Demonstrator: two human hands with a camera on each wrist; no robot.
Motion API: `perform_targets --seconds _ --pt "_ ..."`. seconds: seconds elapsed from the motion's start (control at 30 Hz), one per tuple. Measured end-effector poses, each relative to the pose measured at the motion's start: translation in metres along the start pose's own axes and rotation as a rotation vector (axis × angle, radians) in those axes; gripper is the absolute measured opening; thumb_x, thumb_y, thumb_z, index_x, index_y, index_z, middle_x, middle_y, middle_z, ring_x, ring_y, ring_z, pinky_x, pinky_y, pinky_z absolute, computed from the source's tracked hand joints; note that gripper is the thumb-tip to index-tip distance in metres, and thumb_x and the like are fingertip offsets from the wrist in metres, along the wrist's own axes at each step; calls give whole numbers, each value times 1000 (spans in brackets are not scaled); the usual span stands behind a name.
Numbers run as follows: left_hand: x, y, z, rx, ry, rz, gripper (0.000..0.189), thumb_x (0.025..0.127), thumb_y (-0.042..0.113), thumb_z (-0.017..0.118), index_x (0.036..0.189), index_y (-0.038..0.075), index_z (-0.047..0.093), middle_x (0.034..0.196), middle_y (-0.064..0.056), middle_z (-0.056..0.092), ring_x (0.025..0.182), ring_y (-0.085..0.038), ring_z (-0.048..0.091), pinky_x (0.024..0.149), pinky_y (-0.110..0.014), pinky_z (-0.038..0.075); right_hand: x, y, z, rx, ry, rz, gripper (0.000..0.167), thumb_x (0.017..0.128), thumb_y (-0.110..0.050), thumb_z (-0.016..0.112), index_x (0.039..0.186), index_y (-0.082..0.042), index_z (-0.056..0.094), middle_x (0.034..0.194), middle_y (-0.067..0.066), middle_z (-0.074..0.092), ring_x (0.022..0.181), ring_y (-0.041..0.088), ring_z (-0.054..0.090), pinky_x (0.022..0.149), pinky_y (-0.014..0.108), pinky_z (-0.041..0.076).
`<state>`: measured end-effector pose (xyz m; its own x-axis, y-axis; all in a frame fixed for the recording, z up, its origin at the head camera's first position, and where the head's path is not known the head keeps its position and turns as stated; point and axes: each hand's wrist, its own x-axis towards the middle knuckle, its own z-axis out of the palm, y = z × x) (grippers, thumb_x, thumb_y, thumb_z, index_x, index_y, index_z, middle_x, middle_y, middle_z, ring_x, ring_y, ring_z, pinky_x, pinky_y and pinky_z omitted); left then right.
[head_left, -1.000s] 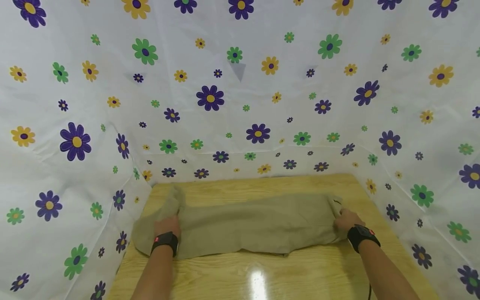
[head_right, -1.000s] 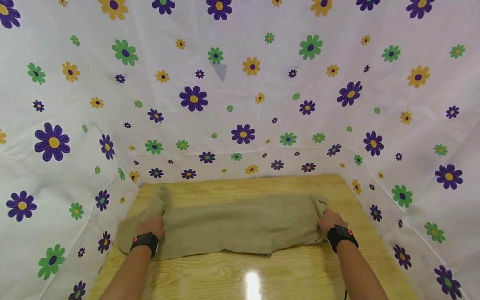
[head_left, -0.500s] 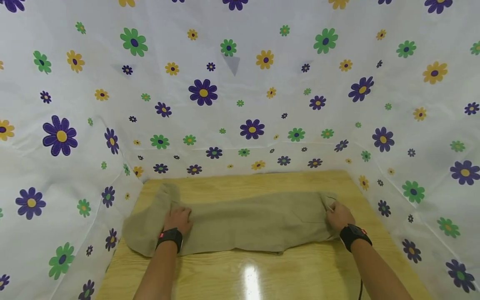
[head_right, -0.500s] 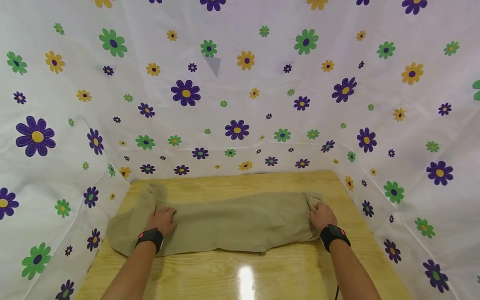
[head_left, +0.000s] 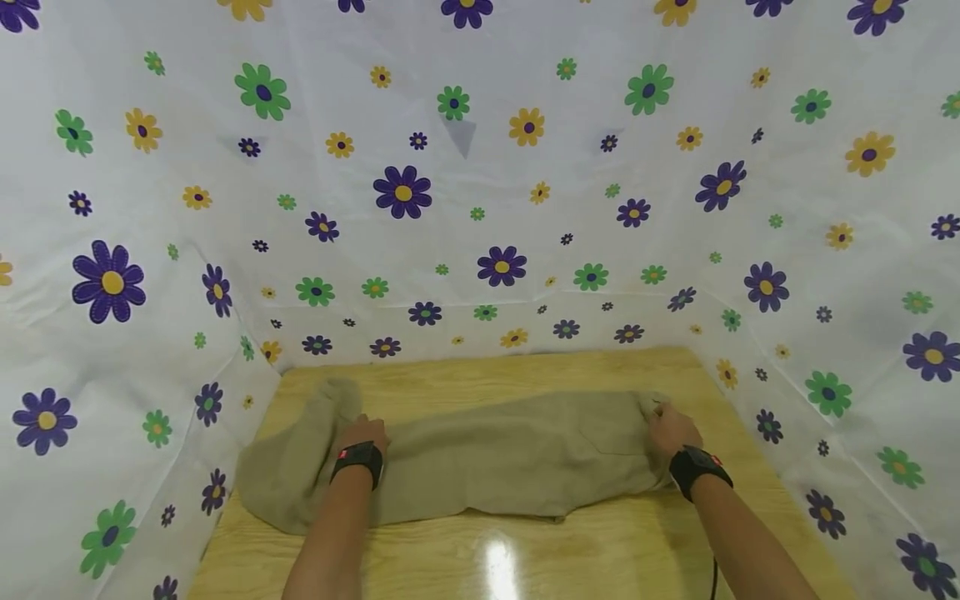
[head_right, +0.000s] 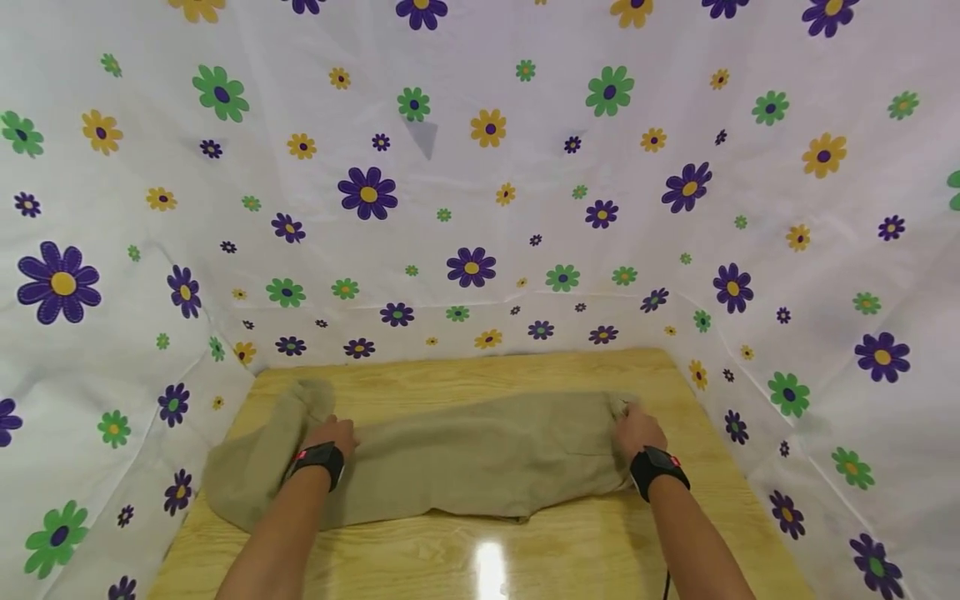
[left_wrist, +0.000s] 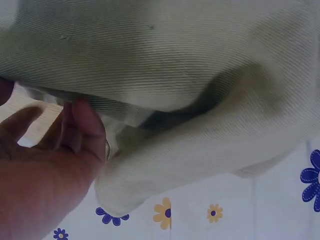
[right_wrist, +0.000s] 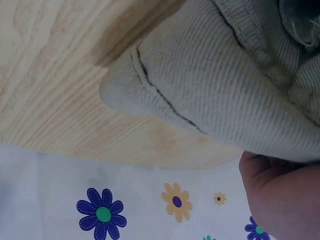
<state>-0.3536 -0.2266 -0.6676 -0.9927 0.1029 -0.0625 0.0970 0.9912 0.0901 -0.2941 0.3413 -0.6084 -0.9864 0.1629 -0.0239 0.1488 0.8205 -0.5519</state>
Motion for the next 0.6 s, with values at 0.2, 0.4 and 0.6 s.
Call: perform_targets --seconds 0.2,0.4,0.6 --pt "8 25 -43 -38 114 7 15 90 12 68 98 -1 65 89 -22 61 82 -41 61 72 -56 51 4 -3 -23 40 171 -4 38 103 -18 30 127 6 48 88 25 63 57 28 52 51 41 41" --pt "17 28 -114 -172 255 327 17 83 10 64 73 8 50 69 -4 43 63 -23 42 58 -38 36 -5 -19 -58 181 357 -27 38 104 -16 28 126 9 47 95 28 58 69 35 51 60 44 40" --pt "-38 34 -170 -512 -544 520 41 97 32 58 64 18 38 63 7 28 53 -10 24 52 -28 26 -36 11 -81 394 371 -234 27 102 -9 43 94 13 56 135 32 43 120 50 41 88 60 36"
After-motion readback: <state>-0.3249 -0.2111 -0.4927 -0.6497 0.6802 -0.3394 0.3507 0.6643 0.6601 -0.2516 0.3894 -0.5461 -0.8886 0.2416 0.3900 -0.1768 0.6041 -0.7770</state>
